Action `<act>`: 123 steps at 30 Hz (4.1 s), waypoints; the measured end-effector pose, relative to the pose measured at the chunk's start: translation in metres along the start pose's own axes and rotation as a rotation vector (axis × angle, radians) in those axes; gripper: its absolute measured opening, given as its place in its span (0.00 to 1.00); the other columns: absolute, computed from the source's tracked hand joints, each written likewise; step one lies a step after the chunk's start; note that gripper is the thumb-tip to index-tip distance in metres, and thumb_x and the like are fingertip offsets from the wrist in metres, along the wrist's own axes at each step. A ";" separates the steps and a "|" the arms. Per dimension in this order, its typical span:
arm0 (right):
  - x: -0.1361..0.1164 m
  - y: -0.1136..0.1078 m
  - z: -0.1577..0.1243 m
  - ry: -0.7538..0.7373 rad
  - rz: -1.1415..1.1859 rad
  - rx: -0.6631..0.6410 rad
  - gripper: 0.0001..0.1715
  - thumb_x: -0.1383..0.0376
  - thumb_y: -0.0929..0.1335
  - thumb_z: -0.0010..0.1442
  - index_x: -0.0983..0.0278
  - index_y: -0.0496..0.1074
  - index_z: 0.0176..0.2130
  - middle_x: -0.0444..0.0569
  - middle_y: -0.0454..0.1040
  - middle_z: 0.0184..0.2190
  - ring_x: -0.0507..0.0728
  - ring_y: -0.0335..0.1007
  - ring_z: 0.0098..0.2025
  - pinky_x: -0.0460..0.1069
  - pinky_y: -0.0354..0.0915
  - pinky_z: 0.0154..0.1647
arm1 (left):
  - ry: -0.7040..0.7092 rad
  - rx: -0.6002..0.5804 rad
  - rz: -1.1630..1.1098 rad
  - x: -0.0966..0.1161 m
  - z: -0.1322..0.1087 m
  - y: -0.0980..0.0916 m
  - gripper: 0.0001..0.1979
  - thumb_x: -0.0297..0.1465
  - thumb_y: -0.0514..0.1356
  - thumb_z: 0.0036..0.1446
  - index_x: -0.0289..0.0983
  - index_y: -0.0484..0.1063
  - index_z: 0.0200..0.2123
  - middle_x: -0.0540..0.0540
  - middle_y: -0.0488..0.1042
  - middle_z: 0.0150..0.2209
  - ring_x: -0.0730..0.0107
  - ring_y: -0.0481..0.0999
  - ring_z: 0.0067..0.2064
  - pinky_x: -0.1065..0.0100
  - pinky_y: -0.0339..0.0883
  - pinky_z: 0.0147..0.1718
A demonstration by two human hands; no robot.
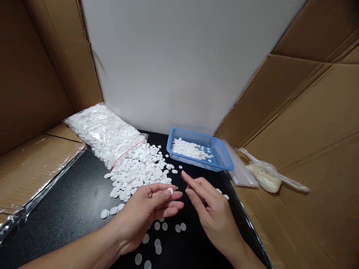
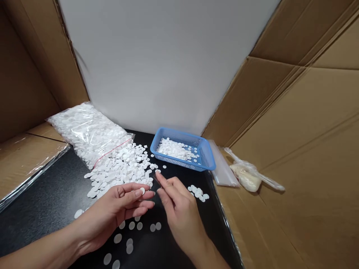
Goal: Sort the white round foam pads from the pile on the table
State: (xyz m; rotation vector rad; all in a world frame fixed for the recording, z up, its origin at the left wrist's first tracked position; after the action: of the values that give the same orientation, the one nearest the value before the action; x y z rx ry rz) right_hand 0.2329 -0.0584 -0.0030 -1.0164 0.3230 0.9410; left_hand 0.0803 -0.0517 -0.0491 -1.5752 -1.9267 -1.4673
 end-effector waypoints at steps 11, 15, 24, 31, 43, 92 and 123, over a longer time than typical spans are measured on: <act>-0.018 0.010 -0.014 -0.165 -0.116 -0.039 0.22 0.71 0.63 0.71 0.64 0.70 0.62 0.47 0.72 0.31 0.51 0.70 0.29 0.44 0.69 0.28 | 0.040 -0.072 0.107 -0.002 0.002 0.005 0.13 0.37 0.71 0.55 0.32 0.81 0.37 0.42 0.83 0.34 0.70 0.82 0.38 0.73 0.76 0.42; -0.021 0.010 -0.014 -0.184 -0.142 -0.043 0.23 0.71 0.63 0.72 0.62 0.69 0.63 0.47 0.72 0.30 0.51 0.70 0.28 0.44 0.68 0.27 | 0.064 -0.090 0.149 0.001 0.002 0.005 0.13 0.38 0.71 0.55 0.33 0.81 0.36 0.44 0.83 0.34 0.71 0.82 0.37 0.75 0.75 0.41; -0.023 0.008 -0.015 -0.185 -0.137 -0.041 0.20 0.72 0.64 0.71 0.67 0.73 0.59 0.48 0.72 0.30 0.51 0.70 0.28 0.44 0.68 0.27 | 0.064 -0.103 0.174 0.001 0.003 0.004 0.13 0.39 0.71 0.55 0.34 0.81 0.35 0.45 0.82 0.32 0.71 0.81 0.37 0.75 0.74 0.41; -0.022 0.007 -0.014 -0.153 -0.126 -0.045 0.20 0.71 0.63 0.71 0.66 0.73 0.60 0.48 0.74 0.30 0.51 0.71 0.28 0.44 0.69 0.27 | 0.075 -0.108 0.177 0.002 0.003 0.005 0.12 0.38 0.71 0.55 0.35 0.81 0.35 0.46 0.82 0.32 0.72 0.81 0.36 0.75 0.75 0.41; -0.019 0.006 -0.016 -0.111 -0.067 -0.024 0.19 0.72 0.65 0.70 0.65 0.75 0.58 0.48 0.75 0.31 0.51 0.73 0.29 0.45 0.71 0.30 | 0.078 -0.109 0.167 0.001 0.002 0.004 0.12 0.37 0.71 0.56 0.34 0.81 0.36 0.45 0.83 0.34 0.70 0.82 0.39 0.74 0.75 0.42; -0.017 0.005 -0.016 -0.171 -0.290 -0.026 0.19 0.69 0.62 0.73 0.65 0.75 0.58 0.47 0.74 0.28 0.51 0.72 0.27 0.43 0.68 0.29 | 0.078 -0.092 0.181 0.001 0.003 0.005 0.15 0.41 0.72 0.53 0.34 0.79 0.35 0.43 0.84 0.34 0.66 0.83 0.41 0.71 0.75 0.43; 0.092 0.032 -0.012 0.300 -0.674 -0.234 0.16 0.66 0.66 0.68 0.64 0.73 0.54 0.55 0.70 0.38 0.66 0.69 0.41 0.56 0.67 0.38 | 0.337 -0.079 0.580 0.057 -0.014 -0.031 0.11 0.34 0.71 0.50 0.36 0.74 0.28 0.54 0.73 0.23 0.75 0.70 0.25 0.73 0.64 0.25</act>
State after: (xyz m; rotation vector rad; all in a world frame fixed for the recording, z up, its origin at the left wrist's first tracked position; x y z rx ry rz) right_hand 0.2630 -0.0148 -0.0857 -1.3672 0.0988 0.2158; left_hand 0.0271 -0.0265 -0.0179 -1.6063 -1.1133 -1.4356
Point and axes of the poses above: each hand's wrist, its own z-axis towards the middle knuckle, its own y-axis out of the palm, x = y × z, the point moved 7 cm from there along z, towards the middle knuckle
